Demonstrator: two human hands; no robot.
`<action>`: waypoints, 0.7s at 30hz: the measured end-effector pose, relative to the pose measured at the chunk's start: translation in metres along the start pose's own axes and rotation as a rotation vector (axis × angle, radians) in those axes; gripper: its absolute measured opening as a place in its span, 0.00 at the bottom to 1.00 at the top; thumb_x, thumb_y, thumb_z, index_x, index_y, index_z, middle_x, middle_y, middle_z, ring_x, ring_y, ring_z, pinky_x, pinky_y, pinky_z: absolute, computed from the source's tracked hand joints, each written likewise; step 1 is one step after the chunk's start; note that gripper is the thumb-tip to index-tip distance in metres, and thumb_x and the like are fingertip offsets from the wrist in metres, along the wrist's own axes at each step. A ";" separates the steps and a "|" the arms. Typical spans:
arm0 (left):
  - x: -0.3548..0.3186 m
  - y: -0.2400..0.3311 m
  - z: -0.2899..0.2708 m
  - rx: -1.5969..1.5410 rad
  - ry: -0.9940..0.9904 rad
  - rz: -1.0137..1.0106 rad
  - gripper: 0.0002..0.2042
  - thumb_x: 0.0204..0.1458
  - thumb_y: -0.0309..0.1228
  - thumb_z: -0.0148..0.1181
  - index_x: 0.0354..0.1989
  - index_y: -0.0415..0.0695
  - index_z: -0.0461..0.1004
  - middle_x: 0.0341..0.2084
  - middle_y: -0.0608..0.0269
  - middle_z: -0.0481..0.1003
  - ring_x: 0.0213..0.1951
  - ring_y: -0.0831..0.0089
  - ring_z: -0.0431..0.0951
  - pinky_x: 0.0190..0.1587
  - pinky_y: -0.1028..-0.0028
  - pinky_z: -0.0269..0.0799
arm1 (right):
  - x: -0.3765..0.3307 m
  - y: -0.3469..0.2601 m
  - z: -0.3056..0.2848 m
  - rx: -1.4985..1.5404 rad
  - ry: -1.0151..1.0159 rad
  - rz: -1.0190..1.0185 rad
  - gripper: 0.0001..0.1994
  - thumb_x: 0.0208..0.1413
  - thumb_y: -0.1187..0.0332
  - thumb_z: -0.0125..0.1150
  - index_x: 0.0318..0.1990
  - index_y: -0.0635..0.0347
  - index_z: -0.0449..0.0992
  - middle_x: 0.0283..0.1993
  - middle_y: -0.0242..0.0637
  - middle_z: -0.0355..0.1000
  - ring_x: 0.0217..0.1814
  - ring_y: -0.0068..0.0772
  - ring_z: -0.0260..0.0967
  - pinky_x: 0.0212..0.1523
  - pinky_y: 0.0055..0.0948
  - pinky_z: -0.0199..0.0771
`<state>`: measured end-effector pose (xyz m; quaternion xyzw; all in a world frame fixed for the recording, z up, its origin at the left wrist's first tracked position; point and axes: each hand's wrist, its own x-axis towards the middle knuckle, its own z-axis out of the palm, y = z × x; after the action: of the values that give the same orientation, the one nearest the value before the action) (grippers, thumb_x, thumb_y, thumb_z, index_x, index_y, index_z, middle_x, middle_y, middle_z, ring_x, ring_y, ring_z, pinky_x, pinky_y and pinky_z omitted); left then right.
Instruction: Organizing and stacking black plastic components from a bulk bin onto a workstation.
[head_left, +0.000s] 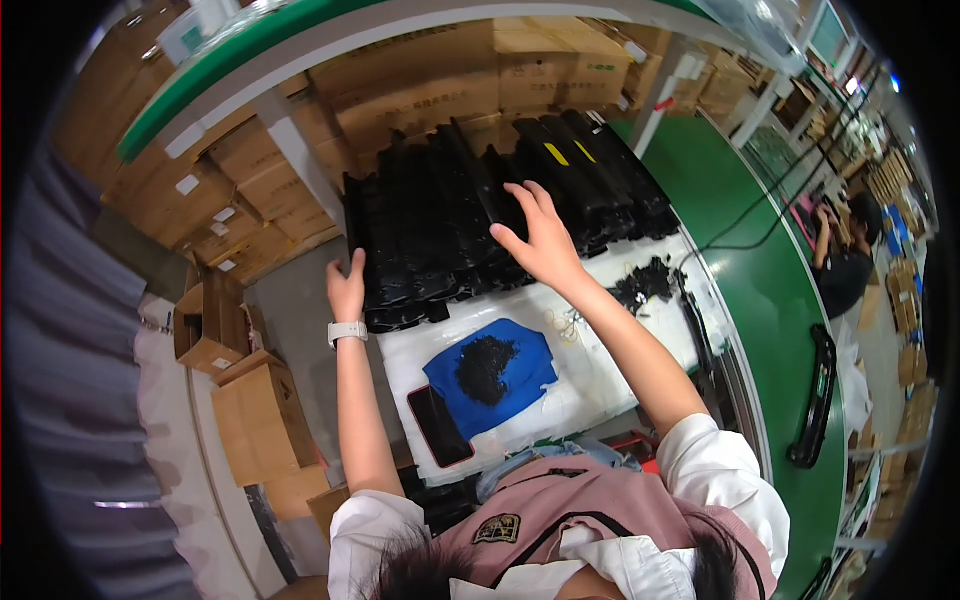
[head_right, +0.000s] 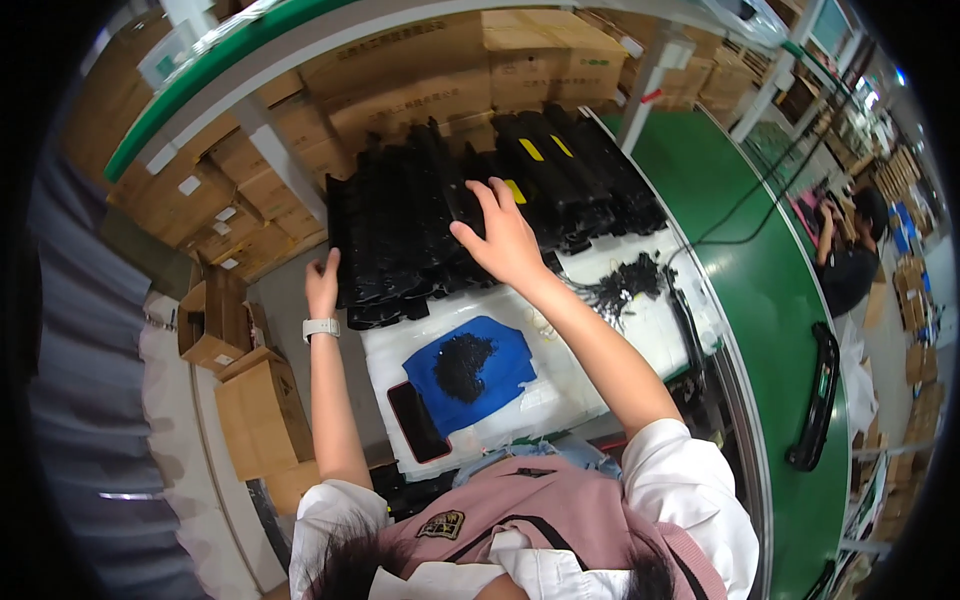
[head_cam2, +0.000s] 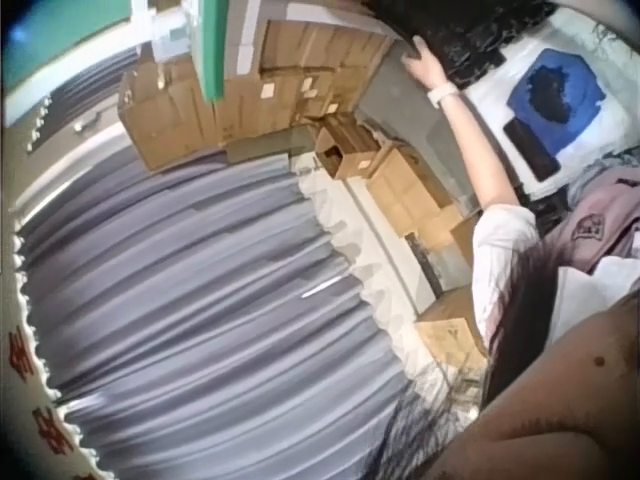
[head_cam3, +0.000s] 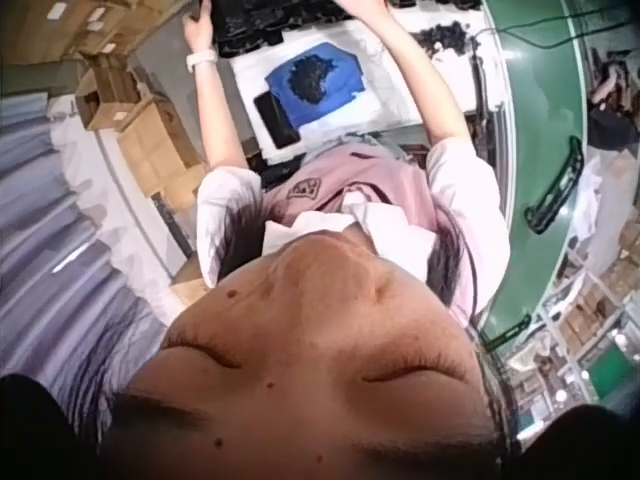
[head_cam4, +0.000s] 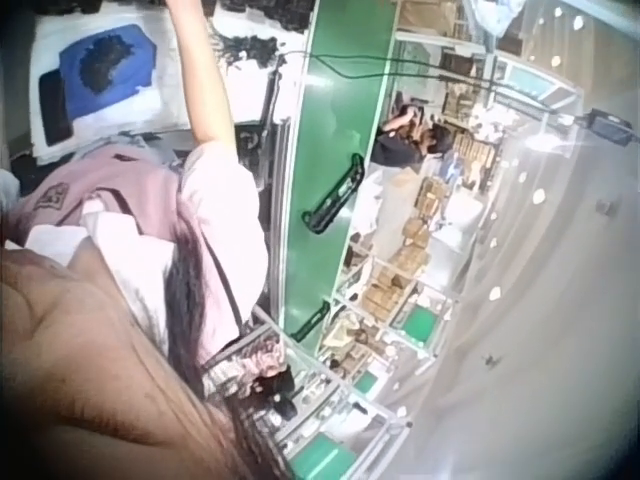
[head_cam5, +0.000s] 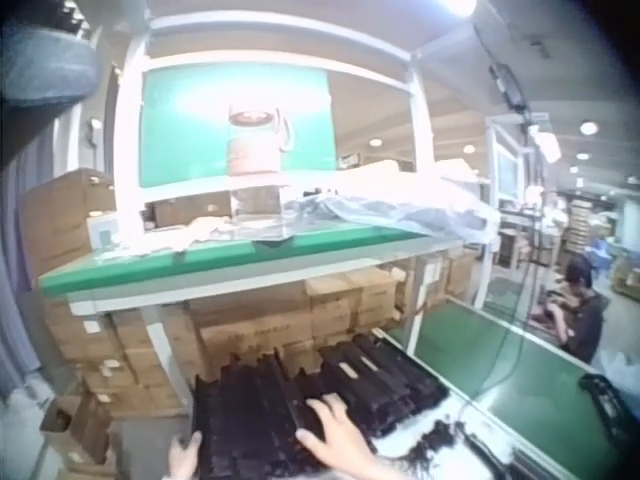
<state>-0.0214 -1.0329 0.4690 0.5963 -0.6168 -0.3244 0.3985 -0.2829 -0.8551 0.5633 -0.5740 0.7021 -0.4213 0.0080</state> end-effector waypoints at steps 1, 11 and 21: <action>-0.004 0.007 0.001 0.042 0.074 0.088 0.33 0.50 0.50 0.58 0.50 0.29 0.66 0.49 0.38 0.68 0.52 0.49 0.68 0.56 0.62 0.60 | -0.017 -0.003 -0.012 0.034 0.038 0.015 0.28 0.50 0.59 0.60 0.58 0.57 0.62 0.63 0.55 0.51 0.60 0.59 0.59 0.56 0.42 0.64; -0.126 0.164 0.059 -0.306 0.043 0.778 0.13 0.56 0.34 0.53 0.43 0.36 0.70 0.51 0.49 0.66 0.54 0.58 0.64 0.58 0.63 0.56 | -0.299 0.042 -0.068 -0.087 0.168 0.603 0.20 0.46 0.68 0.61 0.49 0.56 0.68 0.60 0.48 0.54 0.59 0.53 0.60 0.55 0.41 0.65; -0.418 0.193 0.173 -0.559 -1.280 0.819 0.09 0.50 0.18 0.53 0.41 0.38 0.69 0.52 0.56 0.64 0.50 0.66 0.70 0.51 0.70 0.65 | -0.586 0.006 -0.032 -0.094 0.653 1.511 0.20 0.42 0.65 0.63 0.46 0.59 0.72 0.52 0.50 0.61 0.54 0.50 0.63 0.55 0.39 0.65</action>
<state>-0.2773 -0.6154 0.5124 -0.0997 -0.7907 -0.5734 0.1899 -0.1040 -0.3601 0.3032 0.2047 0.8828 -0.4184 0.0606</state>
